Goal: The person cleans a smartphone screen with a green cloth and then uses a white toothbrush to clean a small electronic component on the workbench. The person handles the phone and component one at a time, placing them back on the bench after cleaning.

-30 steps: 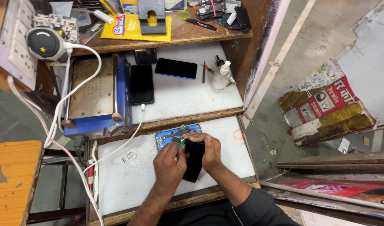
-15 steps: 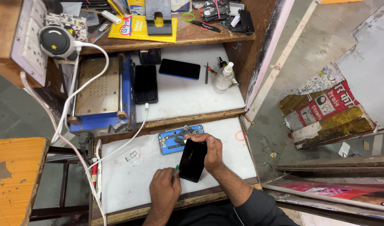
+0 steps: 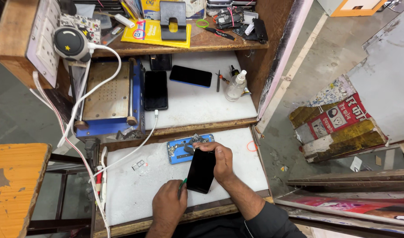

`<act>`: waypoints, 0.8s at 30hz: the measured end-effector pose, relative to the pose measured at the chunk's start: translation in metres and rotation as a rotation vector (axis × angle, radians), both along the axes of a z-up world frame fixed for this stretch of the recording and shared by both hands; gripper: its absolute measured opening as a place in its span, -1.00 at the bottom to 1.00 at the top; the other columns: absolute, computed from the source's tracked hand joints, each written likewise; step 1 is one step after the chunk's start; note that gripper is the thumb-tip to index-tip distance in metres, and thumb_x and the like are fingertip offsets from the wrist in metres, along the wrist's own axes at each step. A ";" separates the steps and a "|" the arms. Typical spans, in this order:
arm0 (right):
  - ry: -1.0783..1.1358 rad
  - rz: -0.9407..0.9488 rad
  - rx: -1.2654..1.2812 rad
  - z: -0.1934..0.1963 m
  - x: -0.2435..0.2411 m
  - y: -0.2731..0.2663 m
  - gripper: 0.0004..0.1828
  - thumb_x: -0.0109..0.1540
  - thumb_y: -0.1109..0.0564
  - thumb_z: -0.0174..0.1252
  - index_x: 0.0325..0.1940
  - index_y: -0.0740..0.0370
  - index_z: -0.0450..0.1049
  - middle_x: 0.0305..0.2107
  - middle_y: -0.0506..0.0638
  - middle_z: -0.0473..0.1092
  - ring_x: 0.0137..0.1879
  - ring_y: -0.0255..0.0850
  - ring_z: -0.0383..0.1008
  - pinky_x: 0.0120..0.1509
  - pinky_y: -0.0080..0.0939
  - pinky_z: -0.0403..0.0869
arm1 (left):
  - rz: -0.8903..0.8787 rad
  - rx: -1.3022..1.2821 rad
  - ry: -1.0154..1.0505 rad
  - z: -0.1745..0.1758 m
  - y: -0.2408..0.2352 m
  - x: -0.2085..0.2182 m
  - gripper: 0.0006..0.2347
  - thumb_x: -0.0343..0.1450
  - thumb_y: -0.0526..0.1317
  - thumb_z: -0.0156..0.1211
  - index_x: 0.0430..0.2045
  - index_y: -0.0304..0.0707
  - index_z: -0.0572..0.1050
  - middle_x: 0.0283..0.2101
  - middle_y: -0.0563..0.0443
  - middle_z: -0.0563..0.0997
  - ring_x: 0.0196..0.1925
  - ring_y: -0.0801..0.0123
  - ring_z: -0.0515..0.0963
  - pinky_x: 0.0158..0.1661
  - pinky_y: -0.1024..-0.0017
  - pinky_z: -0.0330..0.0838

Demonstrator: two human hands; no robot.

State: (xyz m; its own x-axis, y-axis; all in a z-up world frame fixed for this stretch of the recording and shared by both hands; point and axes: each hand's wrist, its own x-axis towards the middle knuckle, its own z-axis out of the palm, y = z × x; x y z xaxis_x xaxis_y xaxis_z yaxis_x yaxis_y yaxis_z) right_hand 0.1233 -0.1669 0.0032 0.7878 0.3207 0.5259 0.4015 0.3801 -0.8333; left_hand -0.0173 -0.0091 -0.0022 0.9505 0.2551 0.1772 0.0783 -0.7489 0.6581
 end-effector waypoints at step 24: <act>0.170 -0.100 -0.081 -0.014 0.000 0.001 -0.56 0.50 0.06 -0.20 -0.14 0.43 0.50 -0.15 0.26 0.57 0.13 0.07 0.60 0.35 0.06 0.50 | 0.093 -0.129 -0.125 -0.006 -0.012 0.009 -0.89 0.34 -0.27 0.31 -0.35 -0.28 0.61 -0.36 -0.11 0.67 -0.40 0.05 0.66 -0.39 0.21 0.55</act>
State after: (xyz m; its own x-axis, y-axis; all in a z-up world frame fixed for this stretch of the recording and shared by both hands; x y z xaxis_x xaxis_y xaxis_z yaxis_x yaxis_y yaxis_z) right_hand 0.1230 -0.1662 -0.0106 0.8929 0.2721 0.3587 0.2855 0.2739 -0.9184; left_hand -0.0085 -0.0213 -0.0084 0.8943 0.3694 0.2524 0.0553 -0.6511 0.7570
